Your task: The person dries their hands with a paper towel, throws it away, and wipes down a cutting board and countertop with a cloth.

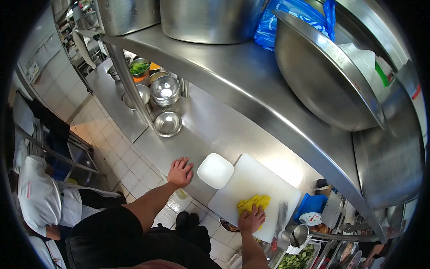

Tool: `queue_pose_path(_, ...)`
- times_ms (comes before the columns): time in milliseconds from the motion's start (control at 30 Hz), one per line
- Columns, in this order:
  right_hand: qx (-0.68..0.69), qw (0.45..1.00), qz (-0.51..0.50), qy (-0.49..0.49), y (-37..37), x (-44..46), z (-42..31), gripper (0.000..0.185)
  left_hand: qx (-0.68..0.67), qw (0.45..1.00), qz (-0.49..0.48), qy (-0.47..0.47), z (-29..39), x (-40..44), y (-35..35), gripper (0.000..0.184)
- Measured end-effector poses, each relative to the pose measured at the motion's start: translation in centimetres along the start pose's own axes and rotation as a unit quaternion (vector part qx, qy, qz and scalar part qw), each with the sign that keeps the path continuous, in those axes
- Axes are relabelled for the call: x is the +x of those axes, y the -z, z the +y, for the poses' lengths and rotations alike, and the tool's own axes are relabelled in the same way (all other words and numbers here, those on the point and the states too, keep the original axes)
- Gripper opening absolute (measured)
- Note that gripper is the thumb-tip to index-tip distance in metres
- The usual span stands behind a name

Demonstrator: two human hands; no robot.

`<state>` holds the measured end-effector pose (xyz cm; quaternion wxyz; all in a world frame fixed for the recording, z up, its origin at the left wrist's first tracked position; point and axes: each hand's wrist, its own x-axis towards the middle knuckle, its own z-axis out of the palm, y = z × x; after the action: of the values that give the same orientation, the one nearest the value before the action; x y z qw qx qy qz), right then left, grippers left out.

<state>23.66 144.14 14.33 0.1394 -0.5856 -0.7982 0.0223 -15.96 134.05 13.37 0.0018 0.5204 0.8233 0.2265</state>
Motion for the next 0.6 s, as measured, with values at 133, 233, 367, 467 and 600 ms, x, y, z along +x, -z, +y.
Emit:
queue_pose_path(133, 0.003, 1.0, -0.001, 0.007, 0.09, -0.06, 0.02, 0.052, 0.001, 1.0, -0.002, 0.002, -0.13, 0.02, -0.29, 0.043)
queue_pose_path(233, 0.0, 1.0, 0.003, 0.011, 0.06, -0.07, 0.08, 0.052, 0.001, 1.0, -0.002, 0.0, -0.1, 0.09, -0.18, 0.043)
queue_pose_path(367, 0.0, 1.0, 0.001, 0.011, 0.3, -0.04, -0.13, 0.052, 0.001, 1.0, 0.0, 0.0, -0.18, -0.01, -0.24, 0.042)
queue_pose_path(467, -0.001, 1.0, 0.004, 0.016, 0.26, -0.22, -0.02, 0.052, -0.002, 1.0, 0.0, -0.001, -0.12, -0.03, -0.07, 0.042)
queue_pose_path(600, 0.002, 1.0, 0.001, 0.014, 0.3, -0.14, -0.05, 0.052, -0.001, 1.0, 0.003, 0.001, -0.13, 0.02, -0.16, 0.042)
